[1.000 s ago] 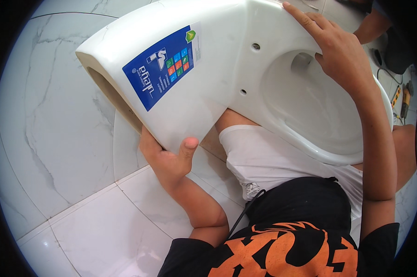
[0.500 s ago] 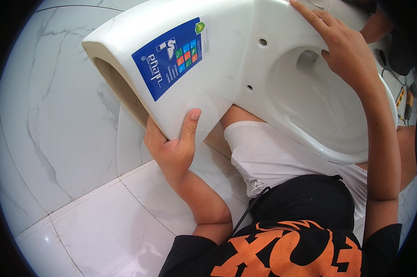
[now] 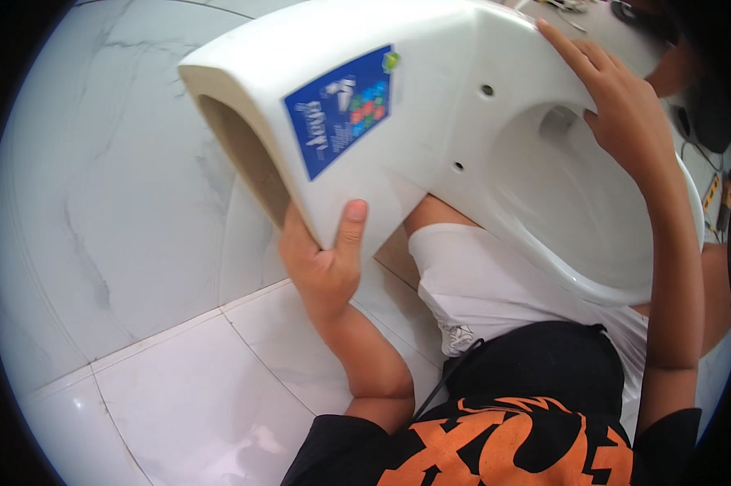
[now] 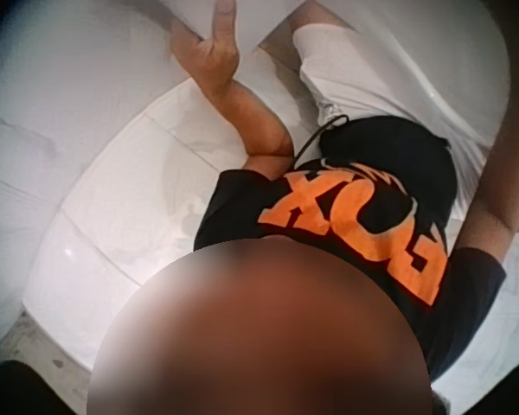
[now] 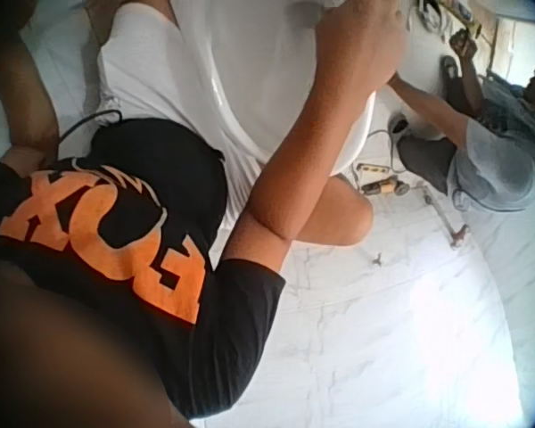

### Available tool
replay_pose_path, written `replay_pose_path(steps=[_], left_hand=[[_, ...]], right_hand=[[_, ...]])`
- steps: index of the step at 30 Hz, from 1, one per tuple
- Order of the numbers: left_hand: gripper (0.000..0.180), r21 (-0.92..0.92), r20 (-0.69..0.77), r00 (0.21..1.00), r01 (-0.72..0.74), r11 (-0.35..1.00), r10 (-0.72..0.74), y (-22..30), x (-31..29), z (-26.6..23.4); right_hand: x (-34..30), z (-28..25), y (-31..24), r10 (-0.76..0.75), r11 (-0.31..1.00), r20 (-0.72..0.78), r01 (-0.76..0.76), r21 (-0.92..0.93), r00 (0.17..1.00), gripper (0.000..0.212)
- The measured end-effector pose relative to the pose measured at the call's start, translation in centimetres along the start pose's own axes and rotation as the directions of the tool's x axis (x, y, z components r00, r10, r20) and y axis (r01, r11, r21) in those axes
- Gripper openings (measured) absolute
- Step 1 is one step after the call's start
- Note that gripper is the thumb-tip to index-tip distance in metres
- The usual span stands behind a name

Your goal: The person unpacks a new toilet bowl, carries it into a tiled bathroom, and positions it near the floor flange. They then handle a black wax ring, inspecting it before placing it on the bowl. The person sits on the floor and continues to position the toilet bowl for installation.

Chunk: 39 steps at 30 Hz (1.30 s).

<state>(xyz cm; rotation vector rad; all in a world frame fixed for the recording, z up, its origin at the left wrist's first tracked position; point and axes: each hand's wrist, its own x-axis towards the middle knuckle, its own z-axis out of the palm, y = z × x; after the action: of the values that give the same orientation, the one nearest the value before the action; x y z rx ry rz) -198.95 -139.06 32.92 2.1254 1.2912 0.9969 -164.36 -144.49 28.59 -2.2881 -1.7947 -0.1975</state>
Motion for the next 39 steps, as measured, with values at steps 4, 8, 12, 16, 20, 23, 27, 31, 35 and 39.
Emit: replay_pose_path(steps=[4, 8, 12, 16, 20, 23, 27, 31, 35, 39], left_hand=[[0.039, -0.011, 0.014, 0.999, -0.051, 0.999, 0.051, -0.2, 0.2, -0.1], [0.042, -0.026, -0.042, 0.978, -0.206, 0.978, 0.205, -0.7, 0.5, 0.1], [0.050, -0.057, -0.027, 0.981, -0.193, 0.979, 0.192, -0.9, 0.3, 0.0], [0.049, -0.099, -0.088, 0.963, -0.264, 0.960, 0.255, -1.2, 0.4, 0.1], [0.041, -0.139, -0.313, 0.941, -0.178, 0.974, 0.127, -1.2, 1.3, -0.9], [0.028, 0.028, -0.518, 0.853, -0.055, 0.998, 0.061, -1.1, 3.0, -2.3], [0.022, 0.286, -0.454, 0.874, -0.039, 0.957, 0.171, -0.3, 4.6, -3.5], [0.024, 0.214, -0.402, 0.915, 0.080, 0.974, 0.013, 0.9, 4.8, -2.5], [0.016, 0.149, -0.432, 0.901, 0.115, 0.982, -0.040, 1.3, 5.0, -1.6], [0.016, 0.194, -0.408, 0.912, 0.124, 0.973, -0.035, 1.1, 5.4, -1.8]], right_hand=[[-0.6, 1.6, 1.1, -0.015, 0.999, -0.033, 0.016, 0.033, 0.999, 0.110], [-0.6, 1.9, 1.3, -0.028, 0.999, -0.073, 0.029, 0.018, 0.997, 0.117], [-0.6, 1.5, 1.1, 0.003, 1.000, -0.024, -0.003, 0.026, 1.000, 0.113], [-0.5, 1.0, 1.0, -0.014, 1.000, -0.007, 0.014, 0.003, 1.000, 0.112], [-0.4, 0.9, 1.0, -0.020, 1.000, 0.006, 0.021, -0.022, 1.000, 0.111], [-0.4, 1.0, 1.0, -0.016, 1.000, -0.013, 0.016, 0.027, 1.000, 0.112], [-0.5, 1.1, 1.1, -0.023, 1.000, -0.014, 0.023, 0.018, 1.000, 0.112], [-0.5, 1.1, 1.1, -0.021, 1.000, -0.015, 0.021, 0.021, 1.000, 0.111], [-0.6, 1.2, 1.0, -0.009, 1.000, -0.011, 0.009, 0.019, 1.000, 0.111], [-0.5, 1.2, 1.0, -0.019, 1.000, -0.031, 0.019, 0.010, 0.999, 0.109]])
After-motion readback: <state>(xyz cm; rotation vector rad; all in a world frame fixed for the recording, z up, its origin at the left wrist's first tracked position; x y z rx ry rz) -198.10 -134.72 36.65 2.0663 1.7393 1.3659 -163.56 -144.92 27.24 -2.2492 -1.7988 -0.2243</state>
